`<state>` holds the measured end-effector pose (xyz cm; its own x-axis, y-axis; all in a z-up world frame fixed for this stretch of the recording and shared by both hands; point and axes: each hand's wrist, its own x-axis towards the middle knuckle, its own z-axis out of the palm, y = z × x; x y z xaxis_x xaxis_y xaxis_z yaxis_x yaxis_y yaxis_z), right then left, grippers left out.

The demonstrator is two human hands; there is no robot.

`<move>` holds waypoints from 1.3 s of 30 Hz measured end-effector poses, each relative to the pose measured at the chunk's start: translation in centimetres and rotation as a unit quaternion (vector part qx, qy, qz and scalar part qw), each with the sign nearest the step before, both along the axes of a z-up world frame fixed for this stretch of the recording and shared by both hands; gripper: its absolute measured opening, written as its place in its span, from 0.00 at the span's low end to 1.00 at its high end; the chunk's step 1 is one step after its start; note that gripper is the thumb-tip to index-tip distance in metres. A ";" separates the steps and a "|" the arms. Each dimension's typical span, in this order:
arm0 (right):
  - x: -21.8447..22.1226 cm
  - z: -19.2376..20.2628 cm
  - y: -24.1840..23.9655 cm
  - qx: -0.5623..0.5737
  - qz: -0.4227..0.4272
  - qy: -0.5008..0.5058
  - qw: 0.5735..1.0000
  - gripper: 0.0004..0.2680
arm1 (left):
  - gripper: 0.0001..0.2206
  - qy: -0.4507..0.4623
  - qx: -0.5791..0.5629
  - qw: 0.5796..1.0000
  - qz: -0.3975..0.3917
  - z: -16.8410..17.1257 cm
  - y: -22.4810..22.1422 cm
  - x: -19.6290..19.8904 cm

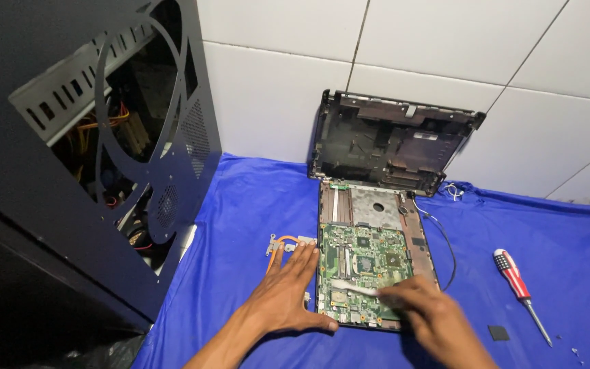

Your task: The person uses a toothbrush to clean a disassembled laptop motherboard and a heat sink assembly. They scrub various areas of the circuit board and the heat sink, then place the heat sink back onto the motherboard.

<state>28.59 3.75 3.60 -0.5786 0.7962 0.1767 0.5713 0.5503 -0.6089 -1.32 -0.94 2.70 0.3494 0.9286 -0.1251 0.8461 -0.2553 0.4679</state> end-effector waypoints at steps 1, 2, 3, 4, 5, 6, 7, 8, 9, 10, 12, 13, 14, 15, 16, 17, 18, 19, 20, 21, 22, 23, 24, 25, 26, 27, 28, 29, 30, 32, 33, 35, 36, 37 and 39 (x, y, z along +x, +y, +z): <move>0.1 -0.2 0.8 0.002 0.000 0.001 1.000 0.19 | 0.61 0.001 0.002 1.000 0.000 0.1 0.2 -0.1; 0.3 -0.6 1.4 0.003 0.013 0.008 1.000 0.20 | 0.61 -0.001 0.002 1.000 0.002 0.0 0.2 0.0; 0.5 -0.9 1.9 0.004 0.026 0.015 1.000 0.20 | 0.61 -0.003 0.001 1.000 0.004 -0.1 0.2 0.0; 1.0 -0.6 2.5 0.005 0.027 0.015 1.000 0.20 | 0.61 -0.002 0.002 1.000 0.005 0.1 0.1 0.0; 1.5 -0.2 3.1 0.007 -0.003 -0.018 1.000 0.20 | 0.61 0.000 -0.003 1.000 0.004 0.3 0.0 0.0; 2.1 0.3 3.8 0.010 -0.034 -0.051 0.998 0.20 | 0.61 0.003 -0.009 1.000 0.004 0.5 0.0 0.1; 1.2 -0.1 3.3 0.011 -0.033 -0.051 0.998 0.20 | 0.61 0.003 -0.007 1.000 0.005 0.4 0.0 0.0; 0.3 -0.4 2.8 0.035 0.008 -0.021 0.999 0.18 | 0.61 0.003 -0.010 1.000 0.006 0.4 0.0 0.0; -0.5 -0.8 2.4 0.060 0.049 0.009 0.997 0.16 | 0.61 0.003 -0.013 1.000 0.008 0.3 0.0 0.0; -0.3 -0.8 2.5 0.060 0.047 0.011 0.997 0.16 | 0.61 0.005 -0.013 1.000 0.006 0.5 0.0 0.1; 0.0 -0.9 2.9 0.036 0.038 -0.005 0.999 0.12 | 0.61 0.009 -0.030 0.999 0.008 0.9 -0.1 0.1; 0.5 -0.8 3.2 0.035 0.037 -0.004 0.999 0.12 | 0.61 0.010 -0.030 0.999 0.008 0.7 0.0 0.0; 1.1 -0.5 3.6 0.033 0.008 -0.013 0.999 0.13 | 0.61 0.007 -0.024 1.000 0.007 0.6 0.0 0.0; 1.7 -0.3 4.0 0.031 -0.021 -0.022 0.999 0.15 | 0.61 0.004 -0.018 1.000 0.006 0.4 0.1 0.0; 1.0 -0.4 3.4 0.031 -0.021 -0.023 0.999 0.15 | 0.61 0.003 -0.018 1.000 0.006 0.5 0.0 0.0; 0.4 -0.5 2.7 0.027 0.010 -0.005 1.000 0.15 | 0.61 0.002 -0.024 1.000 0.008 0.6 -0.1 0.1; -0.4 -0.6 2.2 0.025 0.041 0.016 0.999 0.15 | 0.61 0.003 -0.029 1.000 0.010 0.8 0.0 0.0; -0.2 -0.7 2.5 0.027 0.040 0.017 0.999 0.15 | 0.61 0.004 -0.028 1.000 0.009 0.8 0.0 0.2; -0.3 -0.8 2.7 0.027 0.053 0.002 0.998 0.15 | 0.61 0.003 -0.028 1.000 0.010 0.9 0.0 0.2; -0.3 -1.0 3.0 0.027 0.066 -0.013 0.997 0.14 | 0.61 0.001 -0.029 1.000 0.012 0.9 -0.1 0.1; 0.0 -0.9 3.6 0.026 0.068 -0.012 0.997 0.14 | 0.61 0.002 -0.030 0.999 0.014 0.9 -0.1 0.1; 0.4 -0.7 4.1 0.048 0.060 0.013 0.997 0.14 | 0.61 0.001 -0.027 1.000 0.012 0.9 -0.1 0.1; 0.9 -0.5 4.9 0.071 0.052 0.036 0.995 0.14 | 0.61 -0.003 -0.022 1.000 0.011 0.8 -0.1 0.1; 0.4 -0.5 4.7 0.071 0.054 0.035 0.995 0.14 | 0.61 -0.004 -0.022 1.000 0.013 0.7 -0.1 0.1; 0.0 -0.5 4.6 0.081 0.070 0.027 0.994 0.13 | 0.61 -0.003 -0.022 1.000 0.011 0.7 -0.1 0.1; -0.4 -0.5 4.5 0.091 0.085 0.019 0.992 0.12 | 0.61 -0.003 -0.022 1.000 0.008 0.7 0.0 0.1; -0.5 -0.9 5.1 0.093 0.086 0.019 0.992 0.12 | 0.61 -0.002 -0.021 1.000 0.009 0.9 0.0 0.1; -0.5 -1.3 5.6 0.103 0.065 -0.025 0.992 0.12 | 0.61 0.004 -0.028 1.000 0.006 1.1 0.1 0.2; -0.6 -1.8 5.9 0.111 0.045 -0.068 0.990 0.11 | 0.61 0.009 -0.038 0.999 0.004 1.2 -0.1 0.2; -0.2 -2.9 7.6 0.145 -0.022 -0.078 0.986 0.08 | 0.61 0.009 -0.020 1.000 0.003 0.4 0.2 0.0; 0.0 -3.5 8.4 0.181 -0.089 -0.088 0.976 0.05 | 0.61 0.008 0.000 1.000 0.000 0.0 0.2 0.0; -1.6 -3.0 6.9 0.147 -0.029 -0.051 0.987 0.06 | 0.61 0.002 -0.006 1.000 0.003 0.2 0.0 0.1; -2.5 -2.8 6.2 0.112 0.027 -0.014 0.993 0.08 | 0.61 -0.003 -0.012 1.000 0.001 0.5 0.0 0.1; -2.5 -2.4 6.2 0.113 0.029 -0.011 0.993 0.08 | 0.61 -0.001 -0.010 1.000 0.003 0.7 0.1 0.1; -2.4 -2.1 5.8 0.076 -0.016 -0.040 0.996 0.09 | 0.61 -0.003 -0.016 1.000 0.001 0.8 0.0 0.1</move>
